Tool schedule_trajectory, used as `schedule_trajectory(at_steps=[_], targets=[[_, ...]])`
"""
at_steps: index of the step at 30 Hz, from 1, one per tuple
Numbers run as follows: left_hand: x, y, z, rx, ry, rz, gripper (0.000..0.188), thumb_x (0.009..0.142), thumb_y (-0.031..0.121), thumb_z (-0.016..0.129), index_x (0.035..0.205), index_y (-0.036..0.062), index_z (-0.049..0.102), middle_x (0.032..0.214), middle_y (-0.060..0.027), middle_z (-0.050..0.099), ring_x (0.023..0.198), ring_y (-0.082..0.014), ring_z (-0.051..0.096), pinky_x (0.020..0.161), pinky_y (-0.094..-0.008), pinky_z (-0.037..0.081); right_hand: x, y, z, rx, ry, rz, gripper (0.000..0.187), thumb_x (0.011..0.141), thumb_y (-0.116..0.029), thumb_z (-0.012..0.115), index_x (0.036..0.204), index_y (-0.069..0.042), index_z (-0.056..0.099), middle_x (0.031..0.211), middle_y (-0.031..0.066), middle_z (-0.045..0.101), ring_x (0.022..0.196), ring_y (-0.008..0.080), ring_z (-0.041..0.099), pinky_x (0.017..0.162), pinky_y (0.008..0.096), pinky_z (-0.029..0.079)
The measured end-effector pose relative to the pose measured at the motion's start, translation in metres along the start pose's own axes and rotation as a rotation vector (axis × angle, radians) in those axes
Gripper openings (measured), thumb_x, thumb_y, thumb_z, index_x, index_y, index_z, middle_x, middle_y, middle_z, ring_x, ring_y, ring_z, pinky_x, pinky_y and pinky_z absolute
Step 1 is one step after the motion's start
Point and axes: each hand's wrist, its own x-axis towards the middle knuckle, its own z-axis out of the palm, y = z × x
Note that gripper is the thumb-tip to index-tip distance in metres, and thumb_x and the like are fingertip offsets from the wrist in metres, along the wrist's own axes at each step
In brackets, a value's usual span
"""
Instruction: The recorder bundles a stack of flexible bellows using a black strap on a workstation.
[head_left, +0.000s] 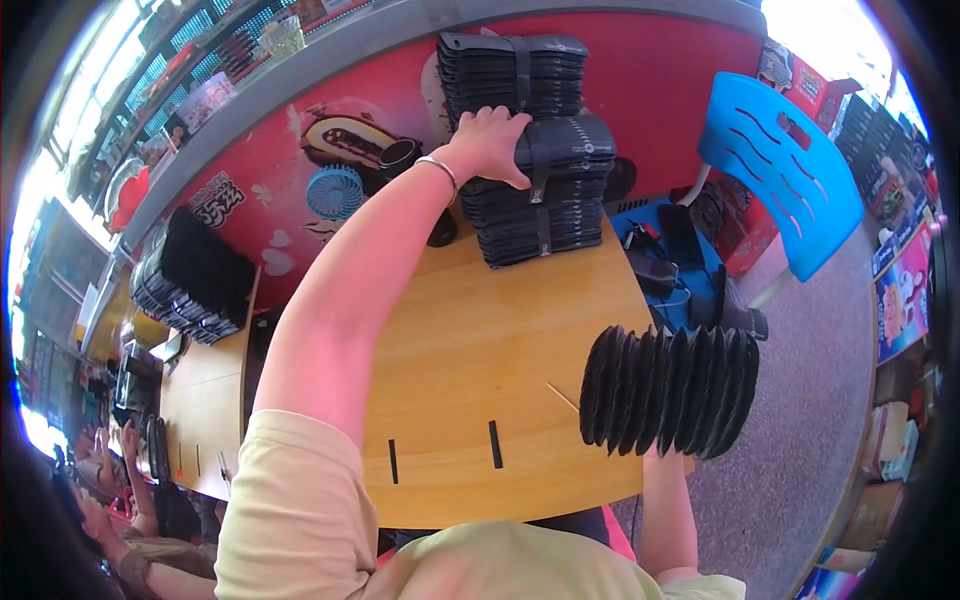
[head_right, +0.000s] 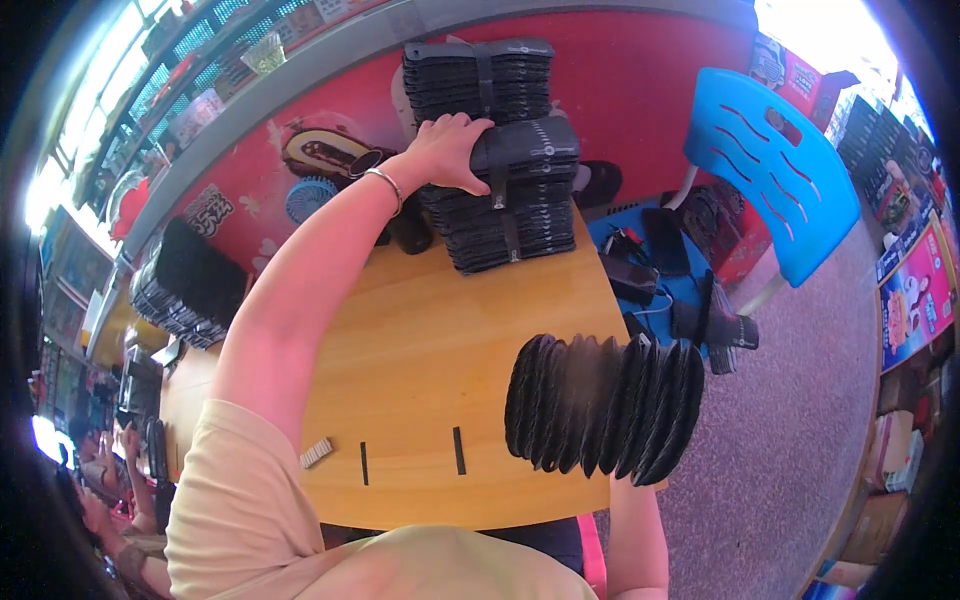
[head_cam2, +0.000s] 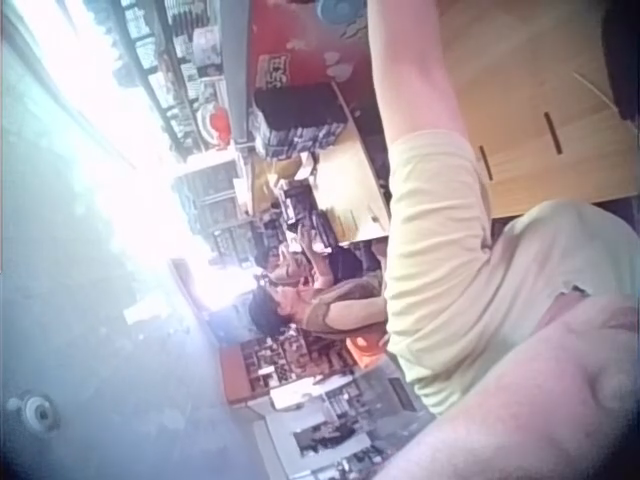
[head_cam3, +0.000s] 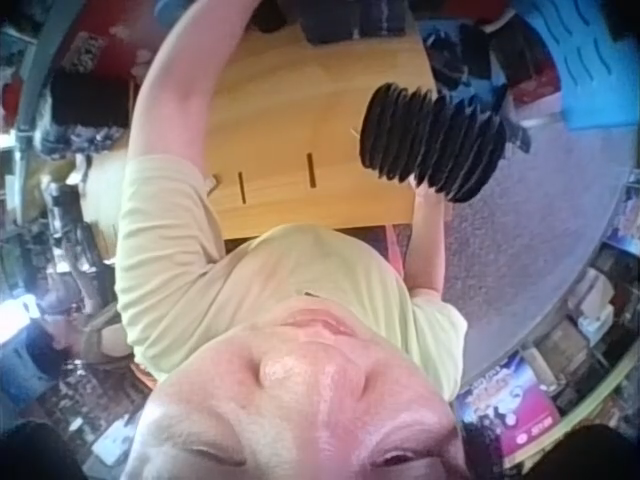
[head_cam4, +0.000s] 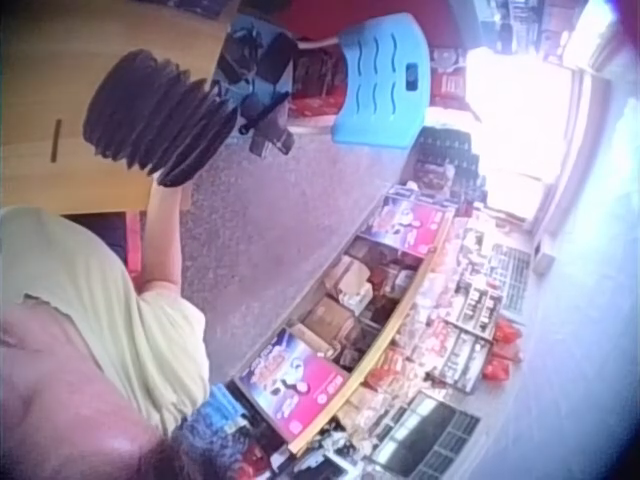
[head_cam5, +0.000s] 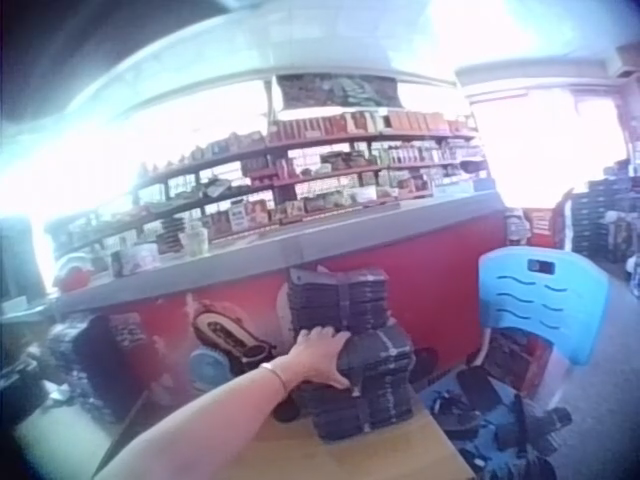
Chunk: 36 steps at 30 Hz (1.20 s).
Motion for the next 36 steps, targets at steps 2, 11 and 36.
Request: schedule_trajectory(at_steps=[2,11,36], targets=[[-0.006,-0.01,0.004,-0.05,0.065,0.007,0.098,0.054,0.048,0.079,0.138,0.0124,0.045,0.12,-0.0158,0.053,0.117,-0.0348,0.05,0.097,-0.0461,0.042,-0.014,-0.004,-0.006,-0.002,-0.035,0.02,0.072,0.09,-0.047,0.058,0.146,-0.009,0.034,0.151,0.0081,0.037,0.138,0.0267,0.034,0.117,0.0455,0.02],[0.004,-0.014,0.006,-0.123,0.008,0.05,0.095,0.056,0.05,0.076,0.137,0.0091,0.047,0.121,-0.0187,0.056,0.113,-0.0362,0.054,0.096,-0.0432,0.045,0.023,-0.02,-0.001,-0.937,0.269,0.142,0.068,0.09,-0.039,0.063,0.143,-0.008,0.036,0.138,0.0085,0.049,0.126,0.023,0.047,0.106,0.0443,0.037],[-0.053,0.053,0.091,-0.071,0.161,0.431,0.033,0.078,0.02,0.066,0.107,0.0029,0.064,0.11,-0.0118,0.063,0.102,-0.0258,0.06,0.089,-0.0357,0.05,0.282,-0.027,0.049,-1.252,0.416,0.328,0.093,0.075,-0.082,0.049,0.128,-0.004,0.054,0.119,0.0114,0.058,0.113,0.0251,0.051,0.098,0.0393,0.036]])
